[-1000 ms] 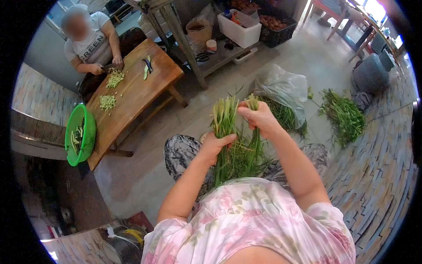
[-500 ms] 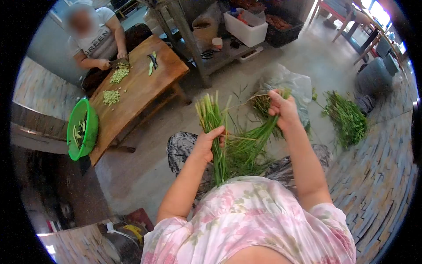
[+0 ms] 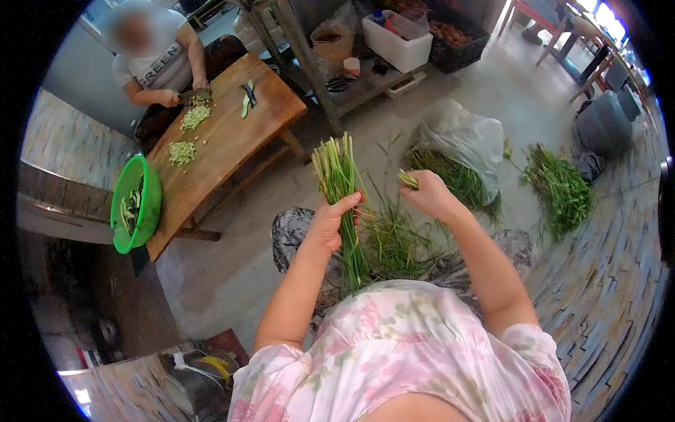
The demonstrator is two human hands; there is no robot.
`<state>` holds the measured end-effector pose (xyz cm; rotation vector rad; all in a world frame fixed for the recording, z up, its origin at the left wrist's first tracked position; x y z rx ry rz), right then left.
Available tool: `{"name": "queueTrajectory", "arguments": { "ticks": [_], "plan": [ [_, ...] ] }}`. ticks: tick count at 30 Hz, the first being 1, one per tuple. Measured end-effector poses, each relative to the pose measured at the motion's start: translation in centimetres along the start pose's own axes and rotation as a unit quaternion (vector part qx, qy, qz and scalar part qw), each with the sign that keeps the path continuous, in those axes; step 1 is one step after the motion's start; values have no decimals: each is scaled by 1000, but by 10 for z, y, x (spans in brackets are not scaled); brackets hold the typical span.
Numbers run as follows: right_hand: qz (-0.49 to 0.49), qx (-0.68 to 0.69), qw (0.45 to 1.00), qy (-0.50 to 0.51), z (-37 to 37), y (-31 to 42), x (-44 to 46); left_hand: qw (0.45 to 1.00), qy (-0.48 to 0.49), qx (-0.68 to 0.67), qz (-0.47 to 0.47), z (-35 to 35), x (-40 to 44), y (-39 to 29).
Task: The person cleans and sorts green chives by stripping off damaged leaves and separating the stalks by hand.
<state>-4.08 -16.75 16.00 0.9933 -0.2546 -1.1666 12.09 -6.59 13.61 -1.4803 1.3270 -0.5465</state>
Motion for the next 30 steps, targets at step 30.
{"name": "queueTrajectory", "arguments": {
  "ticks": [30],
  "plan": [
    [-36,696,717,-29,98,-69,3,978,-161,-92,-94,121,-24,-35]
  ]
}}
Point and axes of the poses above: each hand's wrist, its own x-axis towards the middle knuckle, its own z-axis out of the back of the hand, y = z × x, the point moved 10 cm from there along x, towards the middle knuckle, and after that the axes turned 13 degrees about -z, right-handed, at the moved point
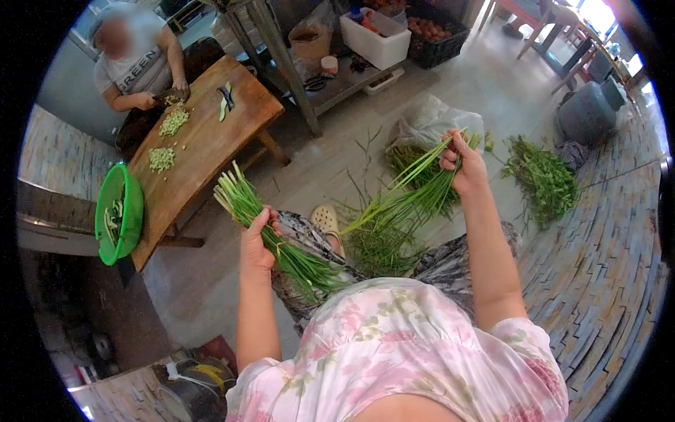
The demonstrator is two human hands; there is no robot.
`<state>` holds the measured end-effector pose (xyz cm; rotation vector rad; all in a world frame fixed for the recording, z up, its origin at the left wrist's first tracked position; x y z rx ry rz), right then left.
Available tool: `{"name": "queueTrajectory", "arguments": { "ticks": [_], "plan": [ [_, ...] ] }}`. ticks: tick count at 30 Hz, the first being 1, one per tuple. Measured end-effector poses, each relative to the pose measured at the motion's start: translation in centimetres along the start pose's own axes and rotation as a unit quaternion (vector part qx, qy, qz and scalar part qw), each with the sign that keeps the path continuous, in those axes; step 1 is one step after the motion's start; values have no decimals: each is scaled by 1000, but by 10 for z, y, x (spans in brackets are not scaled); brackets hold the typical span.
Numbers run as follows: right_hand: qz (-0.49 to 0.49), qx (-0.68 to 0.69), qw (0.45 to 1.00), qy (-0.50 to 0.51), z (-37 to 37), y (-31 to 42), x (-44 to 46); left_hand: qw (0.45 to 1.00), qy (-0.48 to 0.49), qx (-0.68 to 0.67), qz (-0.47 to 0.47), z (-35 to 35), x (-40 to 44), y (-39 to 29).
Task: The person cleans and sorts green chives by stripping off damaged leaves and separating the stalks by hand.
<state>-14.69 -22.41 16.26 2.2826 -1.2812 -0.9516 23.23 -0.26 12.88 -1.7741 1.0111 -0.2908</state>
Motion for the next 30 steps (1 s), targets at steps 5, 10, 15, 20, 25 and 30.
{"name": "queueTrajectory", "arguments": {
  "ticks": [5,10,15,20,25,30],
  "plan": [
    [-26,-113,993,26,-26,-12,-16,993,112,36,9,-62,-6,9],
    [-102,-211,969,80,-66,-43,-36,956,286,66,-7,-163,-28,16],
    [-108,-308,941,89,-87,-57,-46,938,342,39,42,-215,-48,52],
    [-83,-378,921,44,-84,-50,-49,929,353,88,66,-213,-46,71],
    [-30,-357,934,-10,-61,-29,-38,939,322,94,82,-189,-34,76],
    [-24,-360,932,-25,-74,-32,-39,943,292,128,92,-175,-40,71]
  ]
}}
Point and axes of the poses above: each hand's wrist, its own x-axis towards the middle knuckle, its own z-axis out of the back of the hand, y = z × x, the point moved 10 cm from there along x, towards the middle knuckle, and after that the axes turned 13 degrees about -z, right-handed, at the moved point
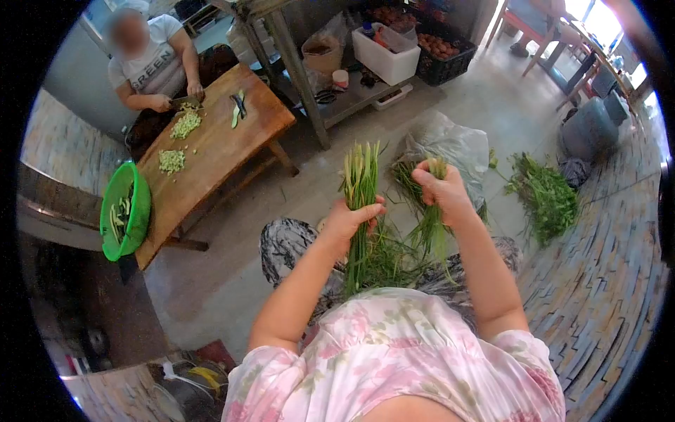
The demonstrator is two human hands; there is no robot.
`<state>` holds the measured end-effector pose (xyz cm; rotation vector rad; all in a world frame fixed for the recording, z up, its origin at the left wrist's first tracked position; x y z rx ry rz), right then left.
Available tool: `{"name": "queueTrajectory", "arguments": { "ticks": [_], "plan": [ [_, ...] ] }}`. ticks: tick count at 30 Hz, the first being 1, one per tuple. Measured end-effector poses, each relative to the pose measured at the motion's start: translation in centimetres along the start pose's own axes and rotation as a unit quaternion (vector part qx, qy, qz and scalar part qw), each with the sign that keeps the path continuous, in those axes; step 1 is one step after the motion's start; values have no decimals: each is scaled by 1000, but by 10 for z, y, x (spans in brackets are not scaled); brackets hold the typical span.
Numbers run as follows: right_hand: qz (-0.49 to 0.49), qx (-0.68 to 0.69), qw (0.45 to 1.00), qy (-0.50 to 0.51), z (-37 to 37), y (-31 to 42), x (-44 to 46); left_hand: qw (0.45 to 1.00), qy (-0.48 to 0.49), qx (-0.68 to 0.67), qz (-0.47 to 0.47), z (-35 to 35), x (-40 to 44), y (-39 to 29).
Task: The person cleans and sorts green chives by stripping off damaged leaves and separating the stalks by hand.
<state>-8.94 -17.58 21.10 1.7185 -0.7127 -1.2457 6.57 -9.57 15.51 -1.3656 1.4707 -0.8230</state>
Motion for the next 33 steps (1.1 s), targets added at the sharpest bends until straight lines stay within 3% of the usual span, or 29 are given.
{"name": "queueTrajectory", "arguments": {
  "ticks": [2,5,9,12,15,19,25,29,33],
  "plan": [
    [6,-26,1000,7,-21,6,-2,1000,15,26,-10,-4,-1,0],
    [125,-88,988,15,-50,16,5,997,42,61,-3,-8,-3,8],
    [85,-75,993,23,-60,6,6,999,39,28,-5,-5,-7,18],
    [-40,-3,998,49,-45,-24,17,994,-31,-103,6,9,-11,18],
    [-69,71,992,73,-36,-34,18,983,-109,-147,25,28,-19,10],
    [-78,106,989,72,-25,-34,13,970,-124,-210,-11,77,-19,18],
    [-85,166,981,45,-10,-37,11,953,-189,-202,-127,140,-32,-26],
    [-68,163,983,52,-9,-37,13,956,-204,-150,-147,156,-40,-39],
    [-72,125,988,57,-20,-39,12,969,-188,-90,-132,128,-36,-38]
  ]
}}
Point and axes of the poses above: each hand's wrist, its own x-axis towards the middle knuckle, its own z-axis out of the back of the hand, y = z × x, the point moved 10 cm from there along x, towards the middle knuckle, and after that the axes turned 13 degrees about -z, right-handed, at the moved point
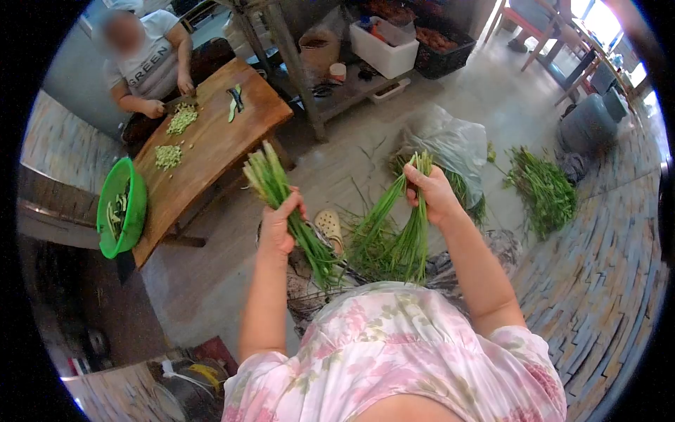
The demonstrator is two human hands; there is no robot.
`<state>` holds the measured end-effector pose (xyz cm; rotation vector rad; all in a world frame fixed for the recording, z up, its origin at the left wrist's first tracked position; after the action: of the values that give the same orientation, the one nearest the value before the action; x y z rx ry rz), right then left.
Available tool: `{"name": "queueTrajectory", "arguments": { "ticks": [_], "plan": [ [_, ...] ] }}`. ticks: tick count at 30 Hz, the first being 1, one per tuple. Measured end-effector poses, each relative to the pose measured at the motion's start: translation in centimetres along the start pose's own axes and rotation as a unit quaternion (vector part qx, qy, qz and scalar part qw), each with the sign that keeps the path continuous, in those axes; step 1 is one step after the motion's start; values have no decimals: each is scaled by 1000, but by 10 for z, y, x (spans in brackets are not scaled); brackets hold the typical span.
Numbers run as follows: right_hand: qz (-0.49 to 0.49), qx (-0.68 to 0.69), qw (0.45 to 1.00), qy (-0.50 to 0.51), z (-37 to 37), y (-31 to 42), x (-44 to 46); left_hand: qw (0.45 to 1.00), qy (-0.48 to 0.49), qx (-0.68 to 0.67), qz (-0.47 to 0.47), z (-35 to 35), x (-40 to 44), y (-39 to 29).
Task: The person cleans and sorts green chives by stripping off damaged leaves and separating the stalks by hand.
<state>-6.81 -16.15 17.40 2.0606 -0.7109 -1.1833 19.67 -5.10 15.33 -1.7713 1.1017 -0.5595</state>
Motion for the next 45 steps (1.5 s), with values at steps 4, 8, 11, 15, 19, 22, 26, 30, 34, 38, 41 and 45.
{"name": "queueTrajectory", "arguments": {
  "ticks": [4,8,11,15,19,22,26,30,34,38,41,45],
  "plan": [
    [2,7,1000,14,-9,-4,0,997,55,-5,46,-36,-10,22],
    [16,10,999,48,-19,2,-6,988,109,-46,102,-65,-21,40],
    [46,-75,996,29,-25,9,-3,983,127,-24,130,-79,-29,49],
    [90,-190,978,-10,-54,20,-10,980,148,17,131,-89,-34,65],
    [120,-238,964,-5,-60,7,6,979,163,53,113,-100,-40,64],
    [85,-188,978,1,-58,2,6,981,148,-23,127,-100,-42,63],
    [38,-89,995,16,-41,0,1,984,-14,-107,141,-62,-32,61],
    [41,-12,999,0,-8,13,-2,988,-88,-84,96,4,-8,40],
    [56,-1,998,-8,11,17,0,990,-84,-114,24,30,1,2],
    [28,-66,997,-2,-1,7,2,996,-37,-77,8,26,0,-4],
    [15,-124,992,24,-27,0,-4,999,34,-26,5,-19,-2,1],
    [3,-188,979,83,-52,-11,-9,992,128,-15,-13,-85,-7,10]
  ]
}}
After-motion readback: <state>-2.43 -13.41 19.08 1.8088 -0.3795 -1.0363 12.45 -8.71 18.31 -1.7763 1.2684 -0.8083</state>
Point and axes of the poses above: each hand's wrist, its own x-axis towards the middle knuckle, its own z-axis out of the back of the hand, y = z × x, the point moved 10 cm from there along x, towards the middle knuckle, and after that the axes turned 13 degrees about -z, right-handed, at the moved point
